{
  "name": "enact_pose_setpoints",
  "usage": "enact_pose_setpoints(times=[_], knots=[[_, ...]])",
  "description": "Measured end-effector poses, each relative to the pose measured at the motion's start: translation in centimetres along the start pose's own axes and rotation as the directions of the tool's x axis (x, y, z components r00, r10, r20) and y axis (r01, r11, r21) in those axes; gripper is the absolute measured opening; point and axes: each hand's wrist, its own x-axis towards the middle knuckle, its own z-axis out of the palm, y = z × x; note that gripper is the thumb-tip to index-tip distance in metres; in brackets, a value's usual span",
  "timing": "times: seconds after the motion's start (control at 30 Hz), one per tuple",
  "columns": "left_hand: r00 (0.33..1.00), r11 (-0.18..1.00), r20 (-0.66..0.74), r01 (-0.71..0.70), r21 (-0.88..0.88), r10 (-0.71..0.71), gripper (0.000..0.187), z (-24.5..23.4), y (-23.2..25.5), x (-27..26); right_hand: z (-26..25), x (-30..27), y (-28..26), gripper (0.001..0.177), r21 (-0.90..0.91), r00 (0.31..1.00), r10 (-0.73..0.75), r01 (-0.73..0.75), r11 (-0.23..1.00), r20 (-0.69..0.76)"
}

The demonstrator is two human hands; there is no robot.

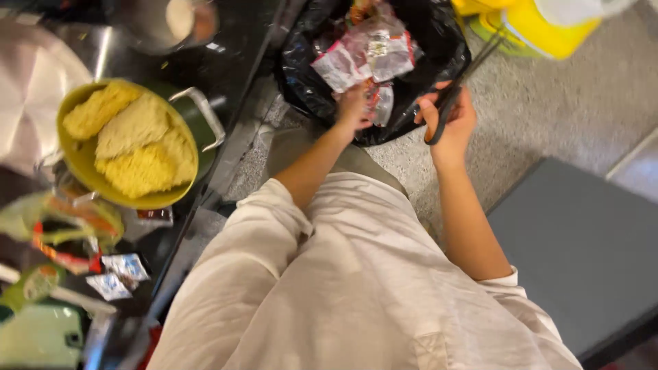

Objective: Preparing instant noodles by opening flavoring packets with scissors and pouring ingredients into a pot.

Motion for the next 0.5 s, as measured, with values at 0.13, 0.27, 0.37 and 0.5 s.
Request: enact_pose_setpoints(times=[0.13,0.27,0.37,0.5], knots=[[0.949,0.976,0.231,-0.217,-0.009,0.213,0.042,-0.7,-1.2,-5.3,3.1,1.1,-1.9,0.036,0.078,0.965,-0.112,0.096,0.992,0.238],[0.618,0.661,0.362,-0.751,0.008,0.698,0.016,-3.4,3.5,-18.0,7.1,2.2,-5.2,0.041,0.226,0.893,-0.206,0.122,0.967,0.399],[0.447,0.467,0.310,-0.884,0.013,0.839,0.017,-6.2,6.2,-27.1,10.0,1.8,-7.6,0.048,0.319,0.848,-0.252,0.104,0.942,0.467],[0.582,0.532,0.193,-0.807,0.255,0.790,0.017,-9.8,8.6,-38.2,13.6,0.5,-9.3,0.053,0.359,0.791,-0.273,0.074,0.931,0.547]])
